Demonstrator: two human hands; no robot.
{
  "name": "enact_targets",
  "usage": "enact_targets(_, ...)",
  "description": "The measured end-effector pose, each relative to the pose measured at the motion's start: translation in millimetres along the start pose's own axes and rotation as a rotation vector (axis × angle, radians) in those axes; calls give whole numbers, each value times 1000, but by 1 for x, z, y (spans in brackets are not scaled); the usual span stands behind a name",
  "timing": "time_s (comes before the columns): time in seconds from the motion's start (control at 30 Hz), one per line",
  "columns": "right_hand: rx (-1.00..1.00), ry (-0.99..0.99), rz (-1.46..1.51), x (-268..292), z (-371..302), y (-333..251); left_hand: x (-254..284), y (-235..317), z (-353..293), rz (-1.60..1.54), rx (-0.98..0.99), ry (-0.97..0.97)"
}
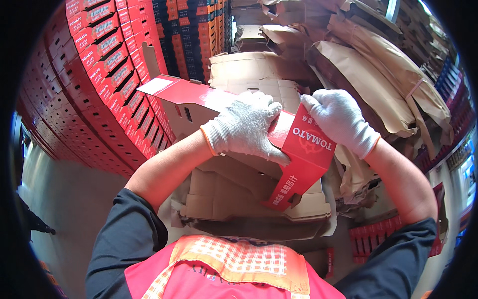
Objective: The person folds flat cardboard pieces into red rectangular boxes and stacks them in a warehouse. The person repeatedly picks up flat cardboard, folds the sides to form a box, and places the finished box onto a growing stack.
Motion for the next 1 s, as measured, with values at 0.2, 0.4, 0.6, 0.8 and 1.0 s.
enact_targets(0.2,152,-75,-352,-41,37,-14,-7,-1,-12,-46,-9,77)
enact_targets(0.4,-75,38,193,-51,47,-28,-14,-13,-31,-532,-62,399)
enact_targets(0.6,204,-46,193,-50,37,-85,-13,-53,-69,-777,-103,403)
enact_targets(0.8,-95,106,793,-51,33,32,-34,-42,-213,-492,-10,163)
enact_targets(1.0,-679,17,1290,-204,-81,57,6,-17,-185,-331,55,425)
Point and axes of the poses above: each hand's wrist, its own z-axis towards the middle knuckle, its own x-axis out of the back of the hand, y = z × x, the point moved 3 cm from there along z, towards the middle knuckle, and after that the axes turned 7 degrees about x, right-handed, at the moved point
